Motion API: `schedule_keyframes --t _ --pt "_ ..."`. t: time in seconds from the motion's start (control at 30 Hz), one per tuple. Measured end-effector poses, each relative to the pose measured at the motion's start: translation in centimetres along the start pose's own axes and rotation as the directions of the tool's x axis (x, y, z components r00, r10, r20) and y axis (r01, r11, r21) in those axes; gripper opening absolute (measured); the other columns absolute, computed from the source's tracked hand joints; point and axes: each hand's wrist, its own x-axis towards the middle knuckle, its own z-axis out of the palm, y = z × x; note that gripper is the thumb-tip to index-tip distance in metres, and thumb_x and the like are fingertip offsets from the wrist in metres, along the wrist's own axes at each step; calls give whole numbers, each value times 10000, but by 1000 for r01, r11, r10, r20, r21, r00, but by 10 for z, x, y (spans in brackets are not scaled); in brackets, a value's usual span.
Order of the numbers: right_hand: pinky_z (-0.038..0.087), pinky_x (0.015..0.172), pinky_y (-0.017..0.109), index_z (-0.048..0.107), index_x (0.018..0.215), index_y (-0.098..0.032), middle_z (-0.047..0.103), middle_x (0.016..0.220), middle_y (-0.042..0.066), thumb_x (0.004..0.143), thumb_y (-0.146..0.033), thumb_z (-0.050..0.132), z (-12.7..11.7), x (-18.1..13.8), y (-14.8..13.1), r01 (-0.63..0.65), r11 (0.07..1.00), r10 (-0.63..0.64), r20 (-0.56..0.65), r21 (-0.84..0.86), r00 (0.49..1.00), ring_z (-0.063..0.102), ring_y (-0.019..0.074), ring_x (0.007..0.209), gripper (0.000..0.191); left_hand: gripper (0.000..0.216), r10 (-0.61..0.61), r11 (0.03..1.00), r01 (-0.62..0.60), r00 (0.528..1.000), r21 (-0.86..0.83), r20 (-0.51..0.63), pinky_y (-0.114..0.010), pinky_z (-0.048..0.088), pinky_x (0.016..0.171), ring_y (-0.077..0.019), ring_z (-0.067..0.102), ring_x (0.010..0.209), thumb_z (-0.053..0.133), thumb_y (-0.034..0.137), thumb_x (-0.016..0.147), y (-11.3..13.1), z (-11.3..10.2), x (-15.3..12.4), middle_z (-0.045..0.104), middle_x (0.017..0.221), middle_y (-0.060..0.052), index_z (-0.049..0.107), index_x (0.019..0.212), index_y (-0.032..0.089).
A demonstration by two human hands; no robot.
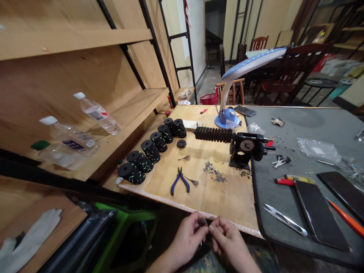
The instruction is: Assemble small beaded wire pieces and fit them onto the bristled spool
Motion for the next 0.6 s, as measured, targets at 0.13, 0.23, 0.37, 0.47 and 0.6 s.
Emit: schedule_keyframes --t 0.13,0.23,0.37,0.47,0.6 --pt "199 340 170 490 726 -205 490 365 -100 666 -719 613 0 0 -1 19 1000 -19 13 6 1000 302 42 295 532 110 -5 1000 5 1000 -1 3 -221 401 551 -112 509 580 610 204 782 0 1 0 525 654 28 514 744 164" --pt "199 343 169 490 745 -208 476 364 -111 680 -694 628 0 1 4 36 998 -36 6 52 999 291 43 298 509 114 -17 1000 17 1000 -13 15 -221 399 543 -113 511 571 618 201 776 -1 2 0 521 636 32 516 741 164" --pt "178 351 171 477 728 -211 474 359 -111 690 -673 646 1 3 11 45 991 -43 -15 125 999 276 40 300 494 135 -25 998 26 999 -53 26 -225 398 554 -114 511 573 634 219 775 -2 3 1 513 627 39 513 743 169" --pt "172 363 174 475 721 -208 477 354 -110 691 -654 667 2 4 11 53 976 -47 -35 210 998 279 37 301 486 166 -12 995 16 999 -101 35 -230 400 581 -114 501 593 641 252 780 -4 4 1 506 639 41 499 739 177" --pt "147 361 176 474 708 -207 473 359 -110 669 -640 699 1 1 2 31 962 -14 -64 273 998 261 35 305 489 206 3 991 7 997 -130 73 -236 390 597 -112 481 596 645 304 783 -4 5 1 494 633 46 483 737 185"
